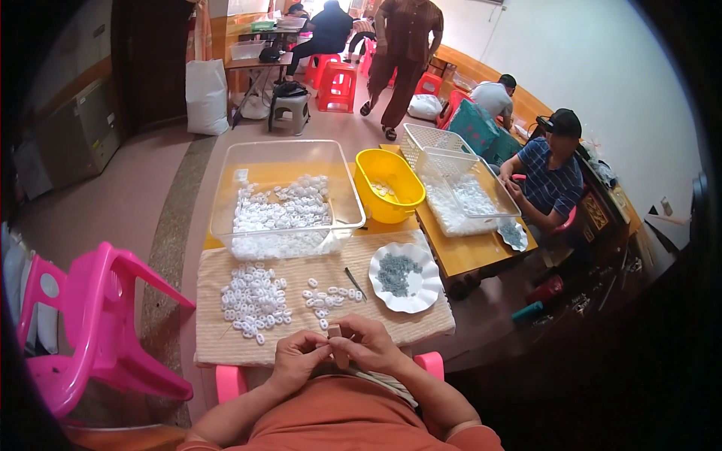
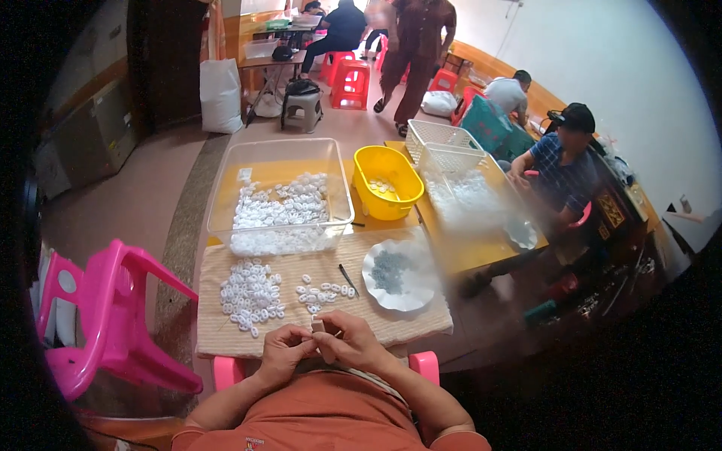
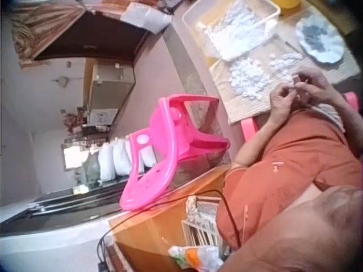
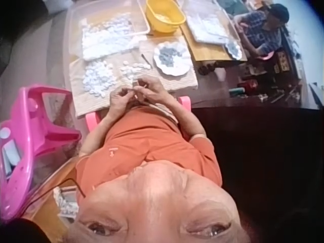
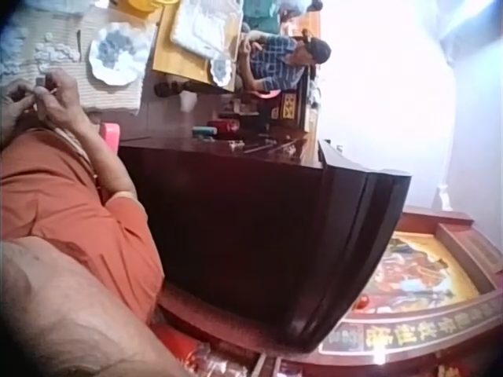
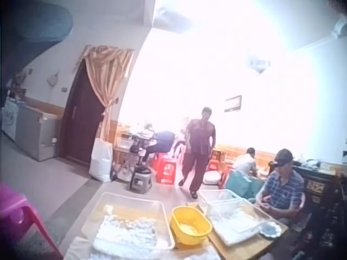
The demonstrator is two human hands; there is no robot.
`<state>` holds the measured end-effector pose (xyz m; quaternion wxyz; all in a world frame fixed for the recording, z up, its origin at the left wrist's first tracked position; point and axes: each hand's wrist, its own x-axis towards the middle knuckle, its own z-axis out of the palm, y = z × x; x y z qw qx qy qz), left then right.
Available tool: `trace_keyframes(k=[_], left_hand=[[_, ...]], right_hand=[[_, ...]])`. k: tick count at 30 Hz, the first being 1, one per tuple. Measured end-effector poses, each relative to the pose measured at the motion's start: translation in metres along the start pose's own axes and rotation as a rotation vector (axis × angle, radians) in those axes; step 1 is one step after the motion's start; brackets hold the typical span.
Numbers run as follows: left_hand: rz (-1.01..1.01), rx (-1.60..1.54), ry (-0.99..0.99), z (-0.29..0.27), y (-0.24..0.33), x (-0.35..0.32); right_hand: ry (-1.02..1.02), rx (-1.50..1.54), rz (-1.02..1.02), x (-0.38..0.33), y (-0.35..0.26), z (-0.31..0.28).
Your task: Assembling small white plastic components by inserting metal pins or smaller parts into them manually and using a small probe tool.
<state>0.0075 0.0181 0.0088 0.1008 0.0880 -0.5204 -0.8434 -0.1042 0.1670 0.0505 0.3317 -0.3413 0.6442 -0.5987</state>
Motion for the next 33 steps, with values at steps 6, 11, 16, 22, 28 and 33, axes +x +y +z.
trace_keyframes(k=[6, 11, 16, 22, 28, 33], left_hand=[[0.018, 0.11, -0.048, 0.004, 0.009, -0.003], [0.02, 0.156, -0.074, 0.005, 0.017, -0.003], [-0.046, 0.223, -0.169, -0.002, 0.04, -0.004], [0.03, 0.669, -0.397, -0.011, 0.06, -0.002], [0.016, 0.78, -0.484, -0.018, 0.071, -0.011], [0.067, 0.769, -0.382, -0.021, 0.099, -0.012]], right_hand=[[0.014, -0.302, -0.246, -0.001, 0.002, -0.006], [-0.133, -0.287, -0.166, -0.001, -0.02, -0.016], [-0.315, -0.519, -0.239, -0.002, -0.049, -0.029], [-0.521, -0.678, -0.14, -0.006, -0.06, -0.019], [-0.567, -0.812, -0.063, -0.006, -0.067, -0.004], [-0.533, -0.83, -0.089, -0.003, -0.073, -0.006]])
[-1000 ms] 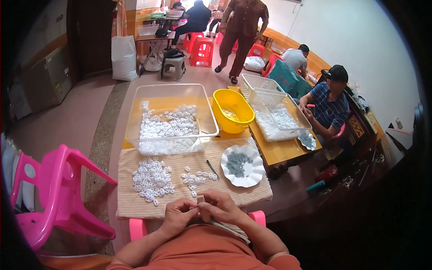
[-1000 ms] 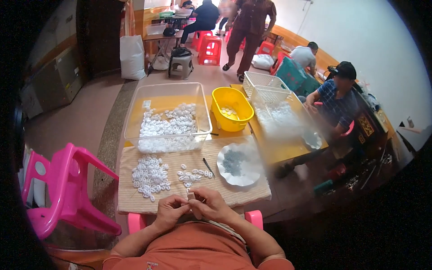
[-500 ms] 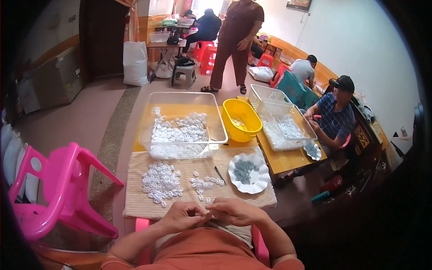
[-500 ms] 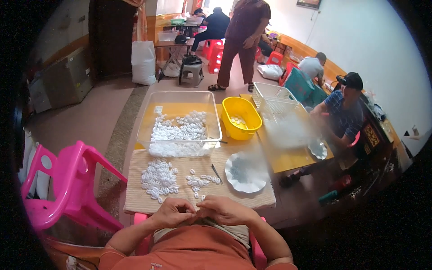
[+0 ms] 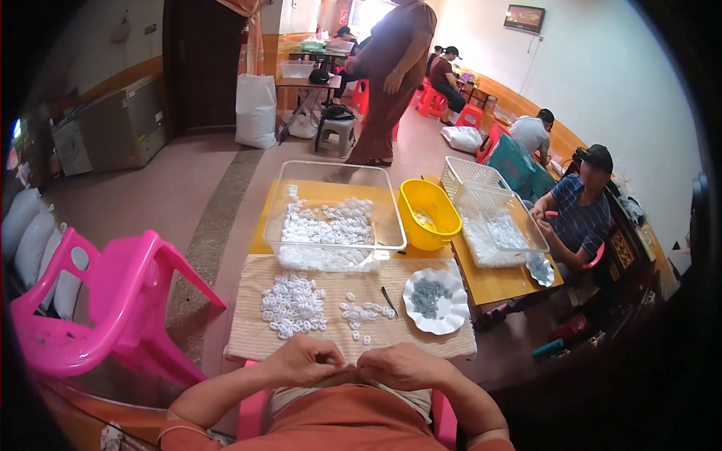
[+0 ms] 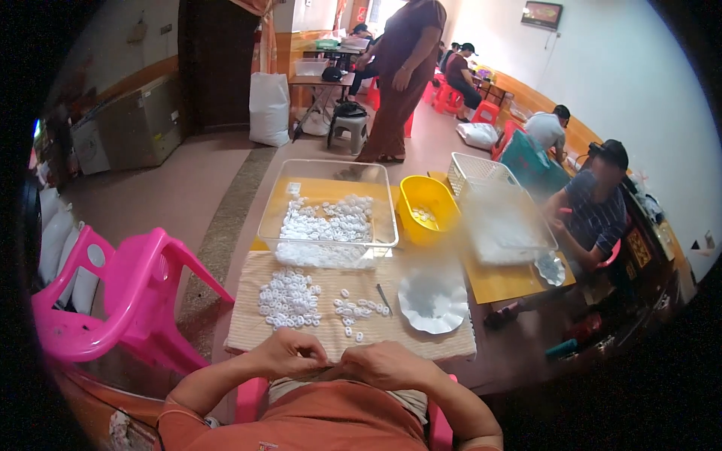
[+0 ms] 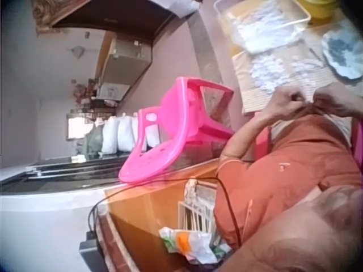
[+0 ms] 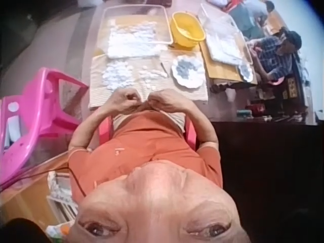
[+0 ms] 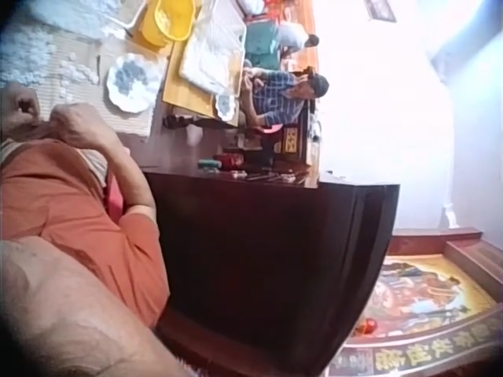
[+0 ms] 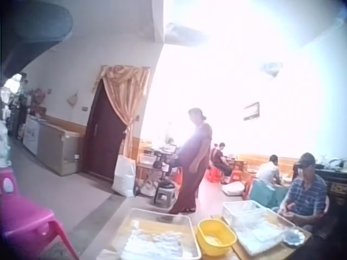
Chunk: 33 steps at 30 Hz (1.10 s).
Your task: Assembling small white plastic components by inserting metal pins or smaller parts into them manually and using a small probe tool.
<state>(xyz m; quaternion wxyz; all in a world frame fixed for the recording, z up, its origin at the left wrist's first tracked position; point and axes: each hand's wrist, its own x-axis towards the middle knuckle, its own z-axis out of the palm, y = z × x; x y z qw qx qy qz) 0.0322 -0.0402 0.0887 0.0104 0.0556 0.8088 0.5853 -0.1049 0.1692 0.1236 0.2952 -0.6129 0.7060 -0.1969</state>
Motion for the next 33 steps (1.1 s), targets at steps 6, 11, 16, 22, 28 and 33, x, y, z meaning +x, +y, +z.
trace_keyframes(k=[6, 11, 16, 22, 28, 33], left_hand=[[-0.078, -0.386, 0.362, -0.013, -0.014, 0.0], [-0.077, -0.617, 0.632, -0.011, -0.024, 0.003], [-0.12, -0.745, 0.691, -0.013, -0.033, 0.012], [-0.116, -0.849, 0.721, -0.016, -0.017, 0.023], [-0.081, -0.889, 0.697, -0.014, -0.012, 0.035], [-0.087, -0.912, 0.669, -0.012, -0.02, 0.039]], right_hand=[[0.339, -0.056, 0.046, -0.002, 0.003, 0.002], [0.605, 0.207, 0.05, -0.001, 0.035, -0.003], [0.897, 0.27, -0.194, 0.015, 0.045, -0.049], [1.269, 0.233, -0.162, 0.066, 0.002, -0.148], [1.303, 0.327, -0.286, 0.087, 0.003, -0.22], [1.161, 0.376, -0.229, 0.092, 0.022, -0.226]])
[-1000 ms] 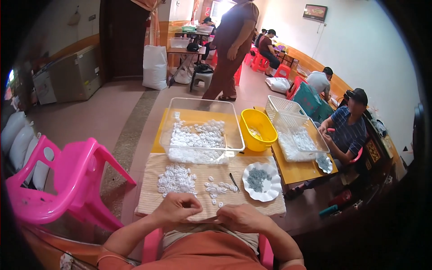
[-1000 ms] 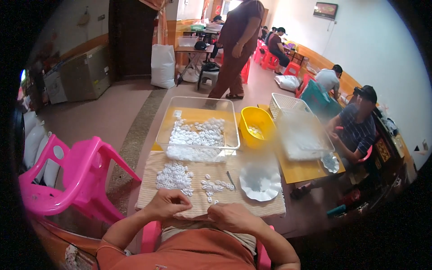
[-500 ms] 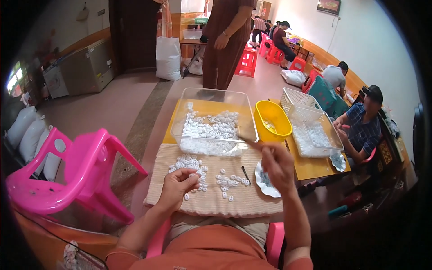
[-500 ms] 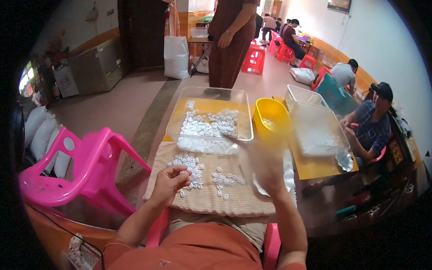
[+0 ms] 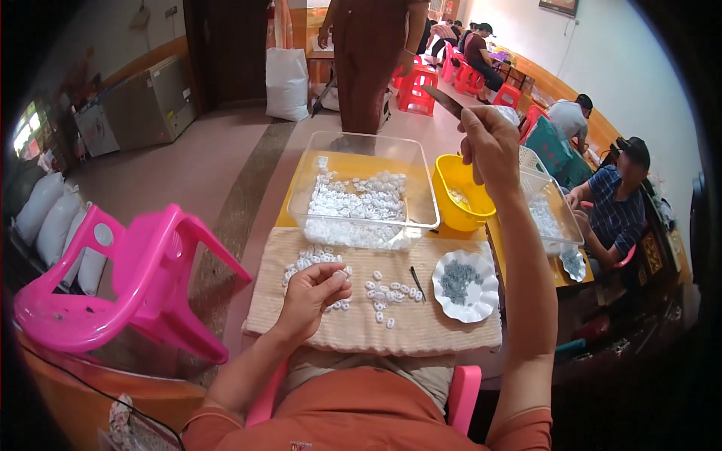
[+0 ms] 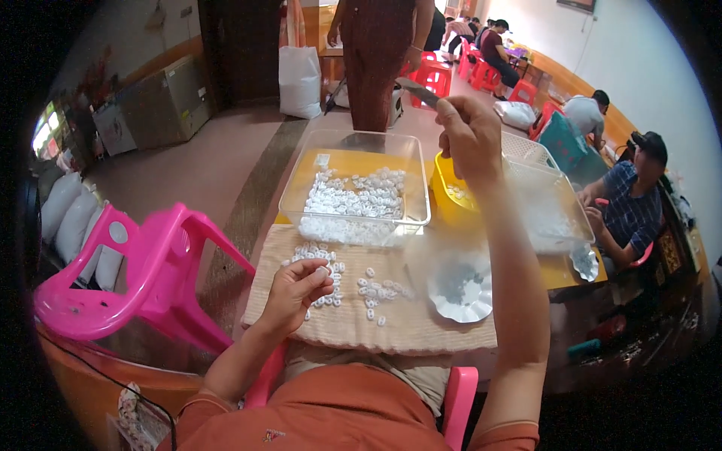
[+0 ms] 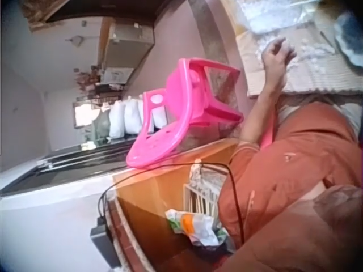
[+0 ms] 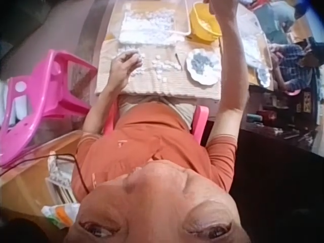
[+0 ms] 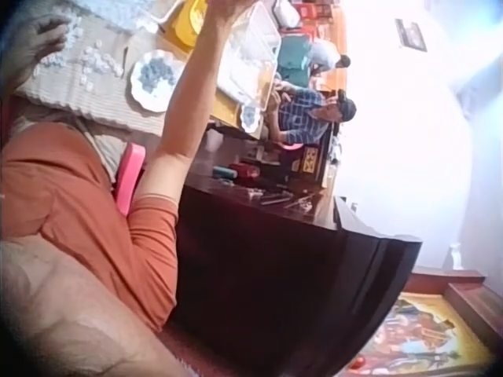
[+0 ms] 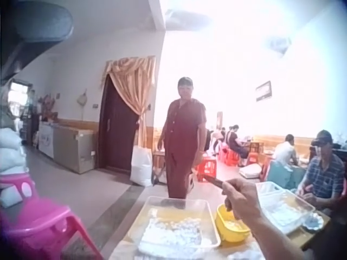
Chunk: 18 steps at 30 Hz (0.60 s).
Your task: Assembling small white plastic components by inserting metal pins or smaller parts into them manually and using a small probe tool.
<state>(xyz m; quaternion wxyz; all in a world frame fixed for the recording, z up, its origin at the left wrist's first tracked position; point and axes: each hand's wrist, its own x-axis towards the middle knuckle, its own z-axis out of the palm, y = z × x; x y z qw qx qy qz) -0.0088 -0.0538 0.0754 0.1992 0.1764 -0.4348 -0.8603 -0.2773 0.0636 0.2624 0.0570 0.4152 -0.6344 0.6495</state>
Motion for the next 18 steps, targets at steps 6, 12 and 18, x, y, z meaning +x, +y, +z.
trace_keyframes(k=[6, 12, 18], left_hand=[[-0.016, -0.024, 0.038, -0.006, -0.006, 0.0], [-0.033, -0.039, 0.066, -0.017, -0.011, 0.002], [-0.003, -0.029, 0.07, -0.02, -0.01, 0.013]], right_hand=[[-0.06, -0.005, 0.064, -0.049, 0.018, 0.016], [-0.162, 0.046, 0.295, -0.113, 0.044, 0.036], [-0.346, 0.178, 0.472, -0.153, 0.062, 0.057]])
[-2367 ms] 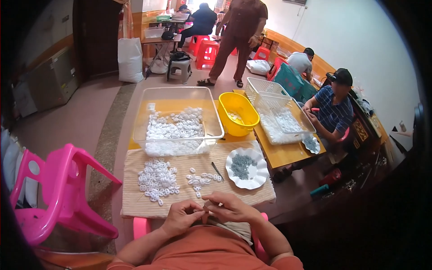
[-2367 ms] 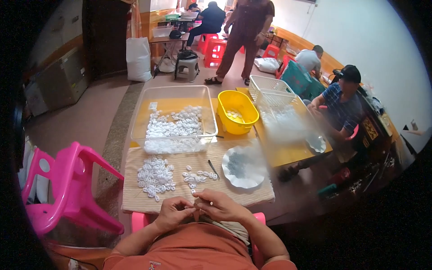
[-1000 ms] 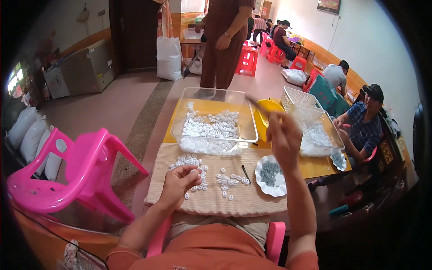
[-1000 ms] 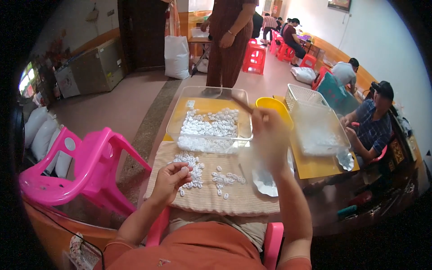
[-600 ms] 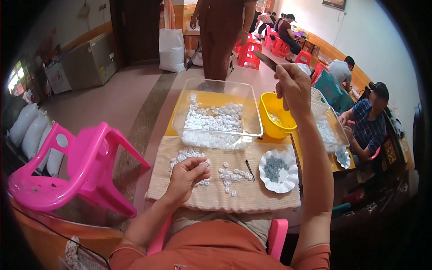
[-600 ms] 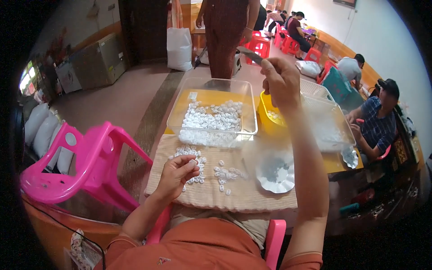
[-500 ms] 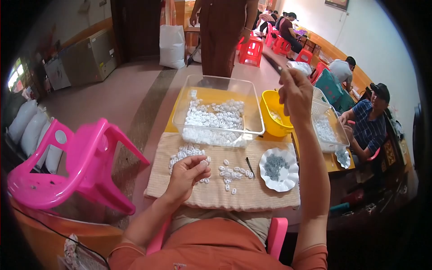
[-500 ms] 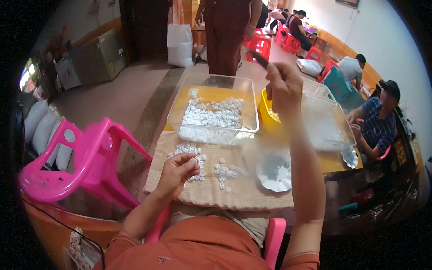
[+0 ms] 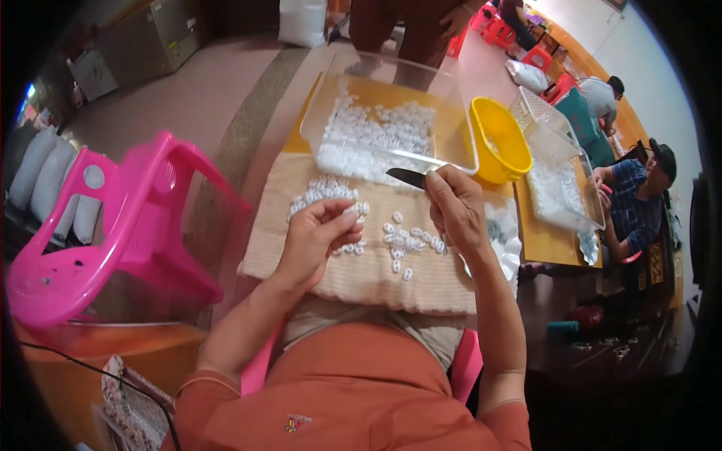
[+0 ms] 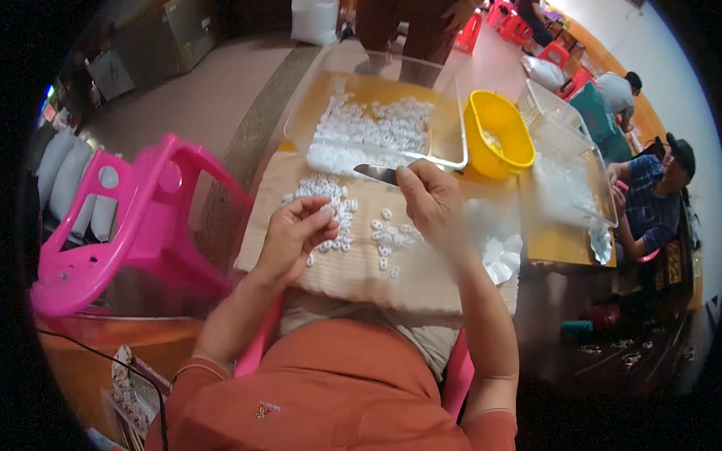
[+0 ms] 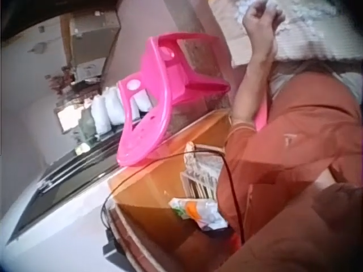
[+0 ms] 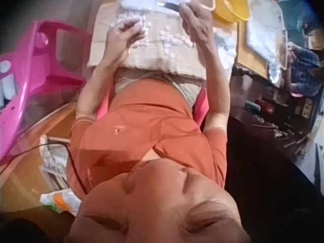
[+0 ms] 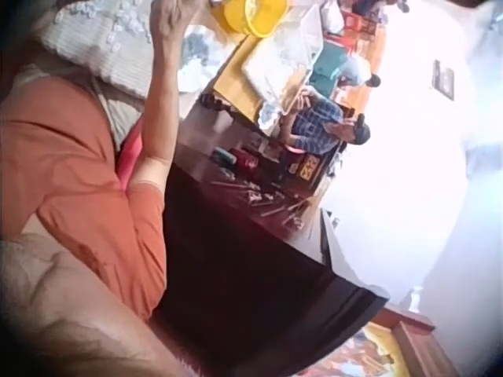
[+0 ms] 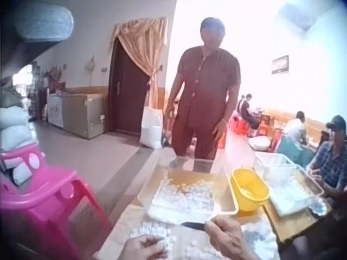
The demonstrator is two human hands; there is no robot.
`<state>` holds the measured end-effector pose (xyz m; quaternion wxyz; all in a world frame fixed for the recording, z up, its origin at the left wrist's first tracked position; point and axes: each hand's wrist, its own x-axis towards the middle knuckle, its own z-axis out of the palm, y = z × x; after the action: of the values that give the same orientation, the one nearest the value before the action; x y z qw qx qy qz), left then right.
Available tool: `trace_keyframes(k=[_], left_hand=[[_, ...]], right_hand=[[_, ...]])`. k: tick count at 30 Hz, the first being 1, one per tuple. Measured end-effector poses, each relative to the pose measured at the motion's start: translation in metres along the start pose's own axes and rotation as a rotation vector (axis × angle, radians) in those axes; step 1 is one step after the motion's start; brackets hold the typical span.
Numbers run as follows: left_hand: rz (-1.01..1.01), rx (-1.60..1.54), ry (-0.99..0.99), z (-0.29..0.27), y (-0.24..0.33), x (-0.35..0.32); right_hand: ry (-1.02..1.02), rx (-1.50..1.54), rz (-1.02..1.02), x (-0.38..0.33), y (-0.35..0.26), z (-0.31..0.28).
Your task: Assembling small white plastic components by inserting metal pins or smaller parts into them manually and using a small probe tool.
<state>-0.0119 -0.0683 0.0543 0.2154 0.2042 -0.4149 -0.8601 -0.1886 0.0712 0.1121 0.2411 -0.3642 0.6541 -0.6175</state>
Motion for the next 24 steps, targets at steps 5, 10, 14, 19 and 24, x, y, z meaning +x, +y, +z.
trace_keyframes(k=[5, 10, 14, 19, 24], left_hand=[[0.014, -0.031, 0.03, -0.008, -0.005, 0.003], [-0.02, -0.045, 0.039, -0.014, -0.013, 0.003], [-0.016, -0.038, 0.056, -0.018, -0.016, 0.004], [-0.025, -0.022, 0.061, -0.021, -0.019, 0.005], [-0.033, -0.01, 0.054, -0.021, -0.016, 0.009]], right_hand=[[-0.062, -0.032, 0.088, -0.01, 0.016, 0.018], [-0.029, -0.053, 0.016, -0.022, 0.043, 0.027], [-0.071, -0.122, 0.051, -0.027, 0.049, 0.027], [-0.056, -0.089, 0.17, -0.027, 0.054, 0.034], [-0.048, -0.071, 0.178, -0.023, 0.059, 0.035]])
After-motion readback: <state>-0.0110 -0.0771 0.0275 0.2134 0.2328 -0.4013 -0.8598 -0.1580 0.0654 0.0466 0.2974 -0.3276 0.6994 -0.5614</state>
